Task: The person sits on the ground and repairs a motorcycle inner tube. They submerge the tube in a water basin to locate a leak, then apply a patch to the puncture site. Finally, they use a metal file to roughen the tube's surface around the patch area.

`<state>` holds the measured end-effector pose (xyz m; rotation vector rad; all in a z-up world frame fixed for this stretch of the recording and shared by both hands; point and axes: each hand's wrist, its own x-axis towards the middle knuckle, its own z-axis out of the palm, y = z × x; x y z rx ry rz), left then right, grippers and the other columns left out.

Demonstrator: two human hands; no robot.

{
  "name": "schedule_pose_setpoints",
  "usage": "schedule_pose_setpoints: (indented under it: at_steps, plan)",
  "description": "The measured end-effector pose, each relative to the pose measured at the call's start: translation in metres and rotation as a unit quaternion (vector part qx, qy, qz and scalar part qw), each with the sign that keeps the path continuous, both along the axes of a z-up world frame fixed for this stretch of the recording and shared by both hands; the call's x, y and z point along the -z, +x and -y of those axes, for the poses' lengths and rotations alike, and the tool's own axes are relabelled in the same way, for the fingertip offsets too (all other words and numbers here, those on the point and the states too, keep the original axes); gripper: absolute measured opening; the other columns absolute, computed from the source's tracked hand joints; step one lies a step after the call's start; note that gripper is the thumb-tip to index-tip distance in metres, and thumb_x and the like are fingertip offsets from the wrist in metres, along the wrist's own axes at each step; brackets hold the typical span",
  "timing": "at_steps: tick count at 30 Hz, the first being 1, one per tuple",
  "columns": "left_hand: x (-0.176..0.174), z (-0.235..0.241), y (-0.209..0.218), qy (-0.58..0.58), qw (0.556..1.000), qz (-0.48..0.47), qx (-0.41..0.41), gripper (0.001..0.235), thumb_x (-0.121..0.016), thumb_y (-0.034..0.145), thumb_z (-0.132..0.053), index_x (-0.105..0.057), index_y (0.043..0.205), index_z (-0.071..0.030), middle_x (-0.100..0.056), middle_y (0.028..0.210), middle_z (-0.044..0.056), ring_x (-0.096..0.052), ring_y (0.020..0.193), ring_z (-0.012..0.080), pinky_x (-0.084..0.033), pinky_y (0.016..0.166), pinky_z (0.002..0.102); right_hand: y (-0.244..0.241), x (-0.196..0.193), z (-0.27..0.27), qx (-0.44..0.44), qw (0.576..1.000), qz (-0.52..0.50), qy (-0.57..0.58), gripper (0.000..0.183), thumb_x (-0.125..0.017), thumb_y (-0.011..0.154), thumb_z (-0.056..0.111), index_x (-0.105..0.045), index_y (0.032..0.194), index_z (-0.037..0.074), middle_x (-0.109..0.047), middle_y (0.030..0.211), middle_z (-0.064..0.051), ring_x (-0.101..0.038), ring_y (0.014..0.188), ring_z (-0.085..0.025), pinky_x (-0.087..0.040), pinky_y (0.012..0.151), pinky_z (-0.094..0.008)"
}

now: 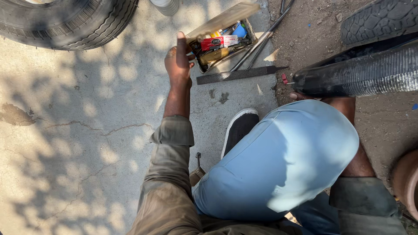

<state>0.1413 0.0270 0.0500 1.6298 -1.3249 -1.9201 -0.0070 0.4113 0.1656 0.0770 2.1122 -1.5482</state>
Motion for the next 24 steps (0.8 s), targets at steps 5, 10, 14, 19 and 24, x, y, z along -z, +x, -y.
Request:
schedule_pose_setpoints:
  at_steps: [5,10,14,19,24]
  plan:
    - [0.017,0.017,-0.006,-0.118,0.973,-0.193,0.034,0.089,-0.062,0.089,-0.069,-0.041,0.147,-0.006,-0.05,0.14,0.014,-0.055,0.122,0.027,-0.059,0.094,0.046,0.001,-0.007,0.004,0.003,1.0,0.002,0.01,0.042,-0.081,0.097,0.024,-0.066,0.129,0.001,-0.071,0.122,-0.011,-0.069,0.111,-0.02,-0.057,0.093,-0.035]
    - [0.031,0.004,-0.029,-0.123,0.983,-0.002,0.136,0.057,-0.074,0.089,-0.043,-0.064,0.133,-0.007,-0.071,0.124,0.012,-0.07,0.114,0.026,-0.061,0.098,0.042,-0.006,-0.02,-0.005,0.015,1.0,-0.005,0.024,0.042,-0.081,0.097,0.024,-0.066,0.129,0.002,-0.07,0.122,-0.011,-0.069,0.112,-0.021,-0.057,0.093,-0.035]
    - [0.023,-0.007,-0.039,-0.425,0.8,0.118,0.407,0.051,-0.084,0.08,-0.035,-0.068,0.124,-0.015,-0.067,0.128,0.008,-0.063,0.117,0.0263,-0.049,0.104,0.047,-0.009,-0.023,-0.013,0.018,0.999,-0.005,0.036,0.042,-0.08,0.097,0.024,-0.066,0.13,0.002,-0.07,0.122,-0.011,-0.069,0.112,-0.021,-0.057,0.093,-0.035]
    - [0.02,-0.002,-0.069,-0.477,0.627,0.193,0.585,0.057,-0.085,0.073,-0.022,-0.065,0.127,-0.016,-0.06,0.125,0.01,-0.06,0.116,0.0301,-0.04,0.105,0.054,-0.011,-0.024,-0.02,0.018,0.999,-0.001,0.042,0.042,-0.08,0.097,0.024,-0.066,0.13,0.002,-0.07,0.122,-0.011,-0.069,0.112,-0.021,-0.057,0.093,-0.036]
    - [0.019,0.0,-0.077,-0.438,0.613,0.236,0.614,0.064,-0.085,0.076,-0.036,-0.058,0.123,-0.004,-0.054,0.123,0.016,-0.061,0.107,0.032,-0.049,0.096,0.05,-0.007,-0.018,-0.023,0.018,0.999,0.005,0.047,0.042,-0.08,0.097,0.023,-0.066,0.131,0.003,-0.07,0.123,-0.011,-0.069,0.112,-0.021,-0.057,0.093,-0.036]
